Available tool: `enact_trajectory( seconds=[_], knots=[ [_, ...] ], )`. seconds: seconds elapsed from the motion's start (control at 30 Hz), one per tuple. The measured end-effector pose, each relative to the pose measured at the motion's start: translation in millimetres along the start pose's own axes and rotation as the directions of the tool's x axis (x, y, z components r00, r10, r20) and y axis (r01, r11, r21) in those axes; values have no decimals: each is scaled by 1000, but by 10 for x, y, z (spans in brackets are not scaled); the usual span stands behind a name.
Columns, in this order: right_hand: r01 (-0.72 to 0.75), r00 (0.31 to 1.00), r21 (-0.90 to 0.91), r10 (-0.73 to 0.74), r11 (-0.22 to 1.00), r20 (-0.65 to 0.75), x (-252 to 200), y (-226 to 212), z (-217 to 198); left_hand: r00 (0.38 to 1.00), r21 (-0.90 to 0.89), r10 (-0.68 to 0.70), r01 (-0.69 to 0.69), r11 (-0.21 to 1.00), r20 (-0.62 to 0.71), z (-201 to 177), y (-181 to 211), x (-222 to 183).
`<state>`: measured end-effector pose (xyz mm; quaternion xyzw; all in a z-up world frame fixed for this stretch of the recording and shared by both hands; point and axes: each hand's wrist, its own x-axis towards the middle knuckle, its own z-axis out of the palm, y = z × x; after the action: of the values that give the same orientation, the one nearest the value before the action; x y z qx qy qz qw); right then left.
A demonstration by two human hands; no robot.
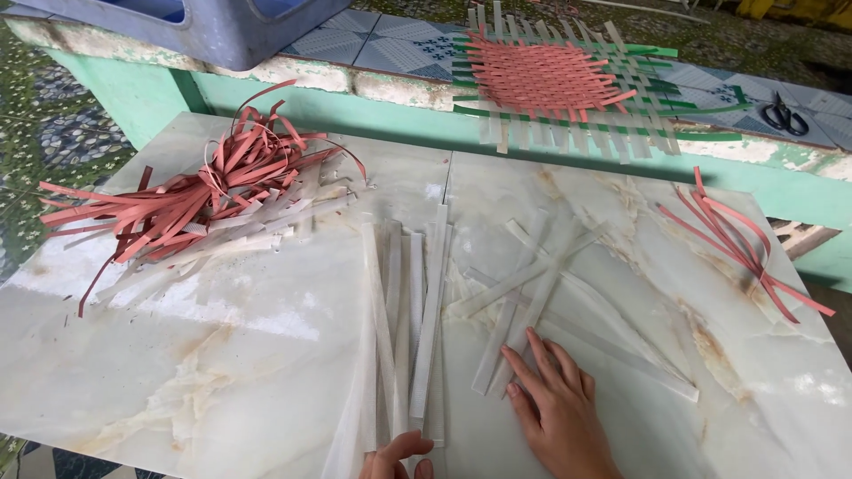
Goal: Arranging plastic strips on a table to form a star-shaped frame
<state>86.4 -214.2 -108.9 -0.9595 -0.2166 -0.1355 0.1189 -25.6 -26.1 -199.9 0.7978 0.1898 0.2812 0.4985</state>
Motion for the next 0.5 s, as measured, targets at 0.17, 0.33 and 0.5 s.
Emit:
enact_trajectory(
  seconds=[0.17, 0.33, 0.5],
  knots=[
    [-27, 999, 30, 27, 999, 25, 1, -17, -22, 998, 23, 65, -64, 998, -13, 40, 69, -48],
    [-37, 999, 26, 36, 999, 34, 5, -17, -27, 999, -15, 32, -32, 999, -24, 146, -46, -124],
    [-77, 996, 74, 74, 994, 42, 14, -34, -64, 997, 4, -29, 29, 1000, 73, 212, -279, -231]
  ],
)
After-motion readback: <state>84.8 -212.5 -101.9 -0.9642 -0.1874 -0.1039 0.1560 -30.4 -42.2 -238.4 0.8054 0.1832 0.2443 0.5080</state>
